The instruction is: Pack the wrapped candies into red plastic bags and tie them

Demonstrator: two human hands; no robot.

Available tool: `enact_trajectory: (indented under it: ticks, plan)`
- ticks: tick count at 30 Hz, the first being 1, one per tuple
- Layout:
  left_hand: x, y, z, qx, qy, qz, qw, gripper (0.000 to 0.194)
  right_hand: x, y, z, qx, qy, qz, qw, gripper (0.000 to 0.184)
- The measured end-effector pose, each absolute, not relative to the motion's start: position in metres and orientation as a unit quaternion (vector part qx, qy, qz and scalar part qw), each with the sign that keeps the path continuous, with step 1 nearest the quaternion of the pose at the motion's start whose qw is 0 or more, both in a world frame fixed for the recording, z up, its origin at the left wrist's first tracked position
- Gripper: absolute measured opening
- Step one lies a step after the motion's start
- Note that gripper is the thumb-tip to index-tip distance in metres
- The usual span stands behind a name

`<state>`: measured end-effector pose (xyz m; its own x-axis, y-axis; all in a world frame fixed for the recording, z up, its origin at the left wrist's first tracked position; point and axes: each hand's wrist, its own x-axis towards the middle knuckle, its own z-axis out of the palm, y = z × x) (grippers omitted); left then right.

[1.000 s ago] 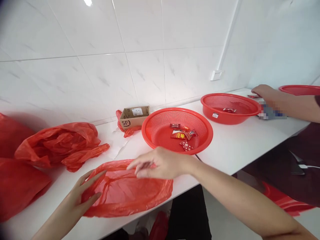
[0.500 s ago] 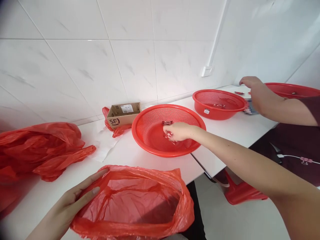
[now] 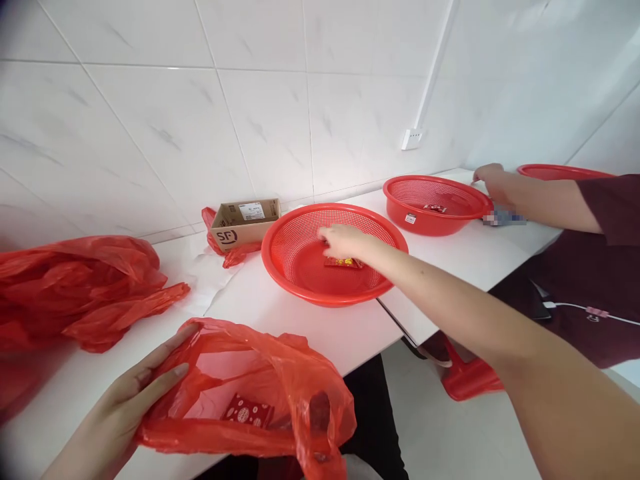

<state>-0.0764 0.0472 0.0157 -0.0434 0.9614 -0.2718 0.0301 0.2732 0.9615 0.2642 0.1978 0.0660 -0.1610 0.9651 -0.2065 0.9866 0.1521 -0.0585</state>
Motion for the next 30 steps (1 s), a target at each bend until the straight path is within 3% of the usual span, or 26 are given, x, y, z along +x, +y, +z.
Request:
enact_trajectory:
  ticks: [3, 9, 13, 15, 17, 18, 21, 25, 29, 30]
  plan:
    - [-0.079, 0.043, 0.02, 0.363, 0.568, 0.443, 0.591, 0.082, 0.3, 0.227, 0.044, 0.684, 0.7, -0.109, 0.173, 0.054]
    - [-0.08, 0.053, 0.023, 0.329, 0.549, 0.522, 0.564, 0.078, 0.314, 0.228, 0.031, 0.683, 0.682, -0.153, 0.21, 0.036]
    - [-0.07, 0.054, 0.021, 0.332, 0.55, 0.526, 0.557, 0.081, 0.303, 0.22, 0.071, 0.667, 0.717, -0.142, 0.144, 0.034]
    - [-0.064, 0.051, 0.022, 0.332, 0.551, 0.524, 0.559, 0.081, 0.283, 0.204, 0.095, 0.633, 0.756, -0.159, 0.05, 0.039]
    - [-0.059, 0.048, 0.024, 0.336, 0.55, 0.519, 0.561, 0.08, 0.253, 0.175, 0.111, 0.532, 0.797, -0.259, -0.118, 0.04]
    - [-0.057, 0.046, 0.025, 0.339, 0.551, 0.516, 0.561, 0.08, 0.234, 0.158, 0.114, 0.473, 0.81, -0.31, -0.158, 0.039]
    - [-0.054, 0.042, 0.03, 0.347, 0.554, 0.508, 0.561, 0.081, 0.18, 0.111, 0.104, 0.376, 0.845, -0.356, -0.131, 0.032]
    - [-0.056, 0.038, 0.03, 0.341, 0.551, 0.499, 0.575, 0.082, 0.151, 0.107, 0.078, 0.442, 0.867, -0.199, -0.115, 0.025]
    - [-0.065, 0.034, 0.023, 0.325, 0.552, 0.513, 0.572, 0.08, 0.194, 0.169, 0.072, 0.508, 0.841, -0.133, -0.131, 0.028]
    - [-0.067, 0.033, 0.021, 0.321, 0.553, 0.513, 0.573, 0.08, 0.211, 0.186, 0.071, 0.554, 0.822, -0.095, -0.091, 0.032]
